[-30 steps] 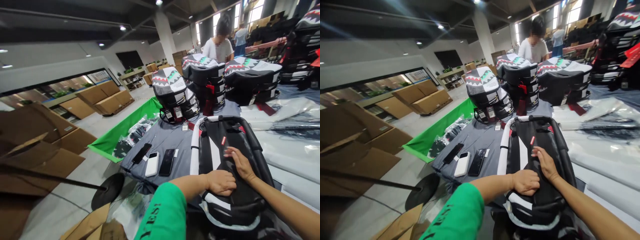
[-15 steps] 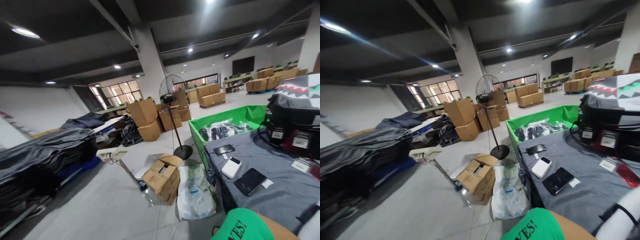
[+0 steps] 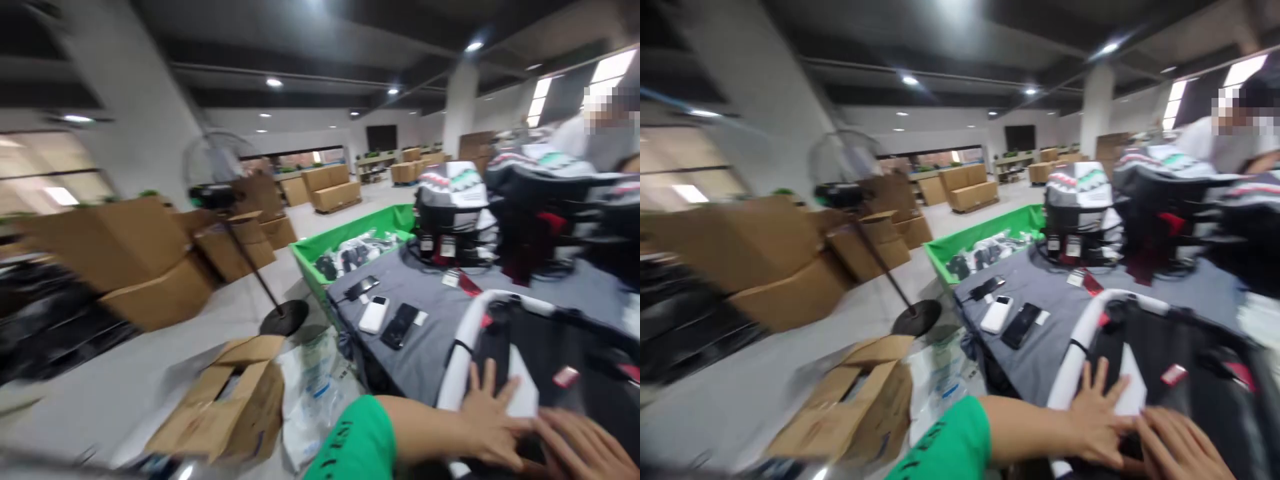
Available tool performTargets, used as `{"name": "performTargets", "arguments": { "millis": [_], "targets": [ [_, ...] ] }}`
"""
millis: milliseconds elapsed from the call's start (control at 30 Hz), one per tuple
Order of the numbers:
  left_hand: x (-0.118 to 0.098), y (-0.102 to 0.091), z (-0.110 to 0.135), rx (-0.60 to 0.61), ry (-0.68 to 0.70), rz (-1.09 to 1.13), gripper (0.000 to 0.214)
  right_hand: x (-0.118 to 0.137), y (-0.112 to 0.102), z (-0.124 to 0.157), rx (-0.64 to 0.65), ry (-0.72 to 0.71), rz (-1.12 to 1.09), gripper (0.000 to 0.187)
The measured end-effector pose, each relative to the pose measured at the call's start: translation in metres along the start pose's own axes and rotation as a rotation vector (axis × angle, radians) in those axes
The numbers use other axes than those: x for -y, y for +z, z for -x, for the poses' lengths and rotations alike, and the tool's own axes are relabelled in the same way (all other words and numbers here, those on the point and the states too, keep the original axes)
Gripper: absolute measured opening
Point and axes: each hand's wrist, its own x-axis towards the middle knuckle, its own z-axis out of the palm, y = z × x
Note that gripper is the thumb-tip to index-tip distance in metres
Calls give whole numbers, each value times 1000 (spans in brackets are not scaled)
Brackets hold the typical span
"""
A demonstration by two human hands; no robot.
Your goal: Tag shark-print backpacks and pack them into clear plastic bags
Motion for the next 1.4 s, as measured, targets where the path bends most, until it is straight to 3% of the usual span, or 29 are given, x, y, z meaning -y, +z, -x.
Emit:
{"name": "performTargets", "arguments": {
  "millis": [100,200,267,333,433,500,567,667,767,867,967,1100,1233,1400],
  "targets": [
    [-2,-5,20,35,30,174,88,-12,-42,2,75,177,258,64],
    [-6,-20,21,166,39,138,100,-14,-34,-2,186,326,400,59],
    [-7,-33,5,193,1,45,102,-11,-15,2,320,360,400,56],
    [-6,-43,-22,94,-36,-56,95,-6,0,9,348,404,341,56],
    [0,-38,-64,-121,60,-119,85,0,4,15,241,508,165,51],
    [7,-23,-82,-122,139,-90,86,-3,-6,14,157,580,99,47],
    [17,-3,-89,-72,146,-53,84,-18,-25,11,102,638,90,47],
    [28,17,-88,-77,138,-40,84,-67,-60,11,50,752,79,45],
    [31,20,-85,-111,142,-38,84,-129,-86,24,84,940,101,35],
    [32,20,-85,-151,156,-65,85,-170,-93,45,182,1120,124,25],
    [35,23,-87,-178,178,-104,87,-187,-90,60,247,1215,117,27],
    [37,26,-88,-171,177,-111,87,-203,-95,64,310,1227,66,34],
    [35,23,-87,-145,169,-78,86,-218,-110,63,326,1222,76,36],
    [34,21,-87,-126,168,-54,86,-232,-142,59,243,1260,306,40]
  ]
}}
